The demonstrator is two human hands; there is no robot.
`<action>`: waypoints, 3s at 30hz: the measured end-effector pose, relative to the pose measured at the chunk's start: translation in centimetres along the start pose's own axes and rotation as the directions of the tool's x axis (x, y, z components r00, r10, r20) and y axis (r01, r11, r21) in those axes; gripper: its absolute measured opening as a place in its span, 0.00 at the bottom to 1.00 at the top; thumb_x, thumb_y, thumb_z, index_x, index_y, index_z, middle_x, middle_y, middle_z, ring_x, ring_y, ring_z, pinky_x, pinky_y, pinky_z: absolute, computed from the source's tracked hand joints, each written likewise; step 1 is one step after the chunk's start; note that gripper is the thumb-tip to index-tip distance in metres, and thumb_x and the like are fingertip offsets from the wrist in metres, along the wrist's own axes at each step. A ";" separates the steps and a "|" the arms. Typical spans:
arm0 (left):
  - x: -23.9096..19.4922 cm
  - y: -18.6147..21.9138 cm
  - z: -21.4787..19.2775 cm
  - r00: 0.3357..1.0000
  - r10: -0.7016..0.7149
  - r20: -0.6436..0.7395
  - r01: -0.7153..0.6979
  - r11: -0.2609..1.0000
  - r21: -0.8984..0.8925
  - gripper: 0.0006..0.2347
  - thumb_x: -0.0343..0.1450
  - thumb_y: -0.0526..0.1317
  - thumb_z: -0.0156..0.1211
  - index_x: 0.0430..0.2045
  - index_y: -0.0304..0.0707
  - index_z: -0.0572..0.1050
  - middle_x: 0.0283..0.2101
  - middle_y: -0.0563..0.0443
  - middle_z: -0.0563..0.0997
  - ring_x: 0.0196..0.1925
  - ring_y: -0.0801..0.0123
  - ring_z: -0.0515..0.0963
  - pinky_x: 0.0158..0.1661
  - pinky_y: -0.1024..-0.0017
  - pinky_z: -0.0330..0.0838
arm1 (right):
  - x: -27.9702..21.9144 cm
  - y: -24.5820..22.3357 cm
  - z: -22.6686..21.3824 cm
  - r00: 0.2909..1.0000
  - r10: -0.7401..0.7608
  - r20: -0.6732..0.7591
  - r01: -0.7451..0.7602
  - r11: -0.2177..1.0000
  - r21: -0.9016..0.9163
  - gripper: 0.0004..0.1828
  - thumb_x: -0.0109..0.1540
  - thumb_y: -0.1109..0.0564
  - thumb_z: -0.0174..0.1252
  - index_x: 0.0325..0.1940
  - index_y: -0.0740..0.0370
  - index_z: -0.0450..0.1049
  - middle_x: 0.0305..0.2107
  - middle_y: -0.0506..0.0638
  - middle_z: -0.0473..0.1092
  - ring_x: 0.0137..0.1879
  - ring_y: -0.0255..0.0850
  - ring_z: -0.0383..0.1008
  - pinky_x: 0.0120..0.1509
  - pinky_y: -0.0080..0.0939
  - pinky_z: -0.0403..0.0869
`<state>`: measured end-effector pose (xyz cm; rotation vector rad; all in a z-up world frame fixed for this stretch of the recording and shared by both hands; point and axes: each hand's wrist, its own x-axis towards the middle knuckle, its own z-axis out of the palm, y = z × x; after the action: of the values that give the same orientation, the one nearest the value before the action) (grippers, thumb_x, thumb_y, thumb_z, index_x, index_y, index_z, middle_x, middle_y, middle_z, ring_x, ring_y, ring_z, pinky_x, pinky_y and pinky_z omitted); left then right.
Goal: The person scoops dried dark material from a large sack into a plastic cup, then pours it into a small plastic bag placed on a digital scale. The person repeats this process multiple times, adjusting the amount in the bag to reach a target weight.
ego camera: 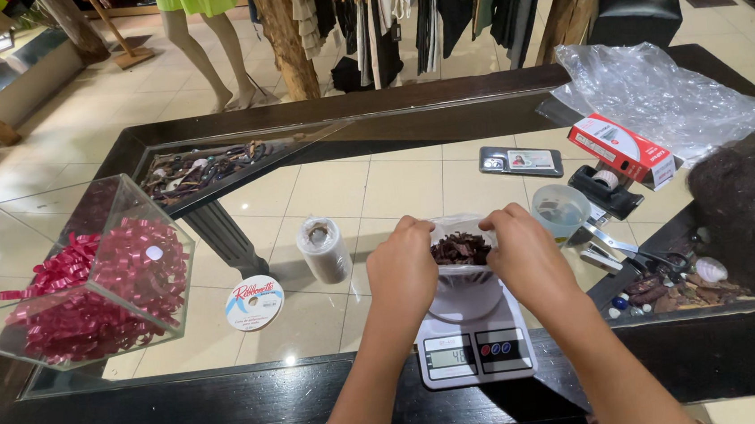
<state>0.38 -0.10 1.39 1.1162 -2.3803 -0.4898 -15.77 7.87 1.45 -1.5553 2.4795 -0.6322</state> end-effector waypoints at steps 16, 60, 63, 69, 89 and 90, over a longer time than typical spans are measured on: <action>-0.3 -0.2 -0.4 0.996 -0.008 0.091 0.017 0.995 -0.097 0.13 0.75 0.37 0.51 0.52 0.45 0.78 0.53 0.51 0.77 0.42 0.40 0.84 0.45 0.45 0.78 | -2.3 0.5 -0.5 0.932 -0.070 -0.356 0.075 0.997 0.000 0.18 0.61 0.57 0.64 0.55 0.47 0.77 0.47 0.48 0.70 0.59 0.54 0.75 0.59 0.55 0.77; -10.0 1.0 3.3 0.967 -0.246 -0.061 -0.004 0.229 -0.973 0.15 0.77 0.39 0.41 0.45 0.29 0.78 0.44 0.41 0.85 0.30 0.70 0.78 0.30 0.72 0.73 | -11.3 8.7 -1.3 0.802 0.510 -0.311 -0.133 0.660 0.739 0.43 0.46 0.65 0.72 0.64 0.62 0.63 0.56 0.53 0.67 0.59 0.38 0.69 0.65 0.36 0.69; -10.6 2.8 4.6 0.995 -0.102 -0.022 0.003 0.243 -0.970 0.16 0.77 0.41 0.42 0.45 0.32 0.79 0.45 0.44 0.85 0.31 0.71 0.79 0.32 0.72 0.73 | -14.3 8.3 -2.5 0.772 0.550 -0.320 -0.161 0.655 0.738 0.44 0.45 0.65 0.72 0.64 0.62 0.64 0.57 0.52 0.67 0.60 0.39 0.69 0.66 0.37 0.69; -11.5 7.4 6.7 0.988 0.124 0.097 0.064 0.243 -0.968 0.17 0.77 0.44 0.42 0.43 0.34 0.79 0.46 0.46 0.83 0.32 0.71 0.80 0.32 0.73 0.73 | -21.2 11.7 -3.6 0.687 0.654 -0.318 -0.208 0.595 0.776 0.44 0.45 0.70 0.70 0.64 0.60 0.64 0.54 0.51 0.69 0.59 0.38 0.69 0.63 0.36 0.67; -19.4 21.2 26.1 0.748 0.642 0.166 -0.184 0.441 -0.878 0.11 0.78 0.40 0.47 0.47 0.36 0.75 0.52 0.47 0.79 0.60 0.61 0.76 0.59 0.65 0.66 | -40.1 29.3 -3.9 0.455 0.890 0.011 -0.654 0.326 0.683 0.46 0.44 0.69 0.75 0.64 0.51 0.66 0.55 0.48 0.72 0.56 0.41 0.75 0.58 0.39 0.72; -19.6 21.4 27.2 0.746 0.641 0.178 -0.227 0.496 -0.838 0.10 0.77 0.40 0.49 0.47 0.39 0.76 0.54 0.47 0.77 0.60 0.58 0.75 0.59 0.62 0.66 | -40.5 30.4 -3.5 0.454 0.889 0.068 -0.735 0.330 0.592 0.46 0.45 0.67 0.75 0.64 0.48 0.65 0.56 0.46 0.72 0.57 0.41 0.75 0.57 0.38 0.72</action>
<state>-16.73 31.52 -15.61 -0.0879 -2.2454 -1.5535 -23.72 56.17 -12.22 0.1390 2.4485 -1.2196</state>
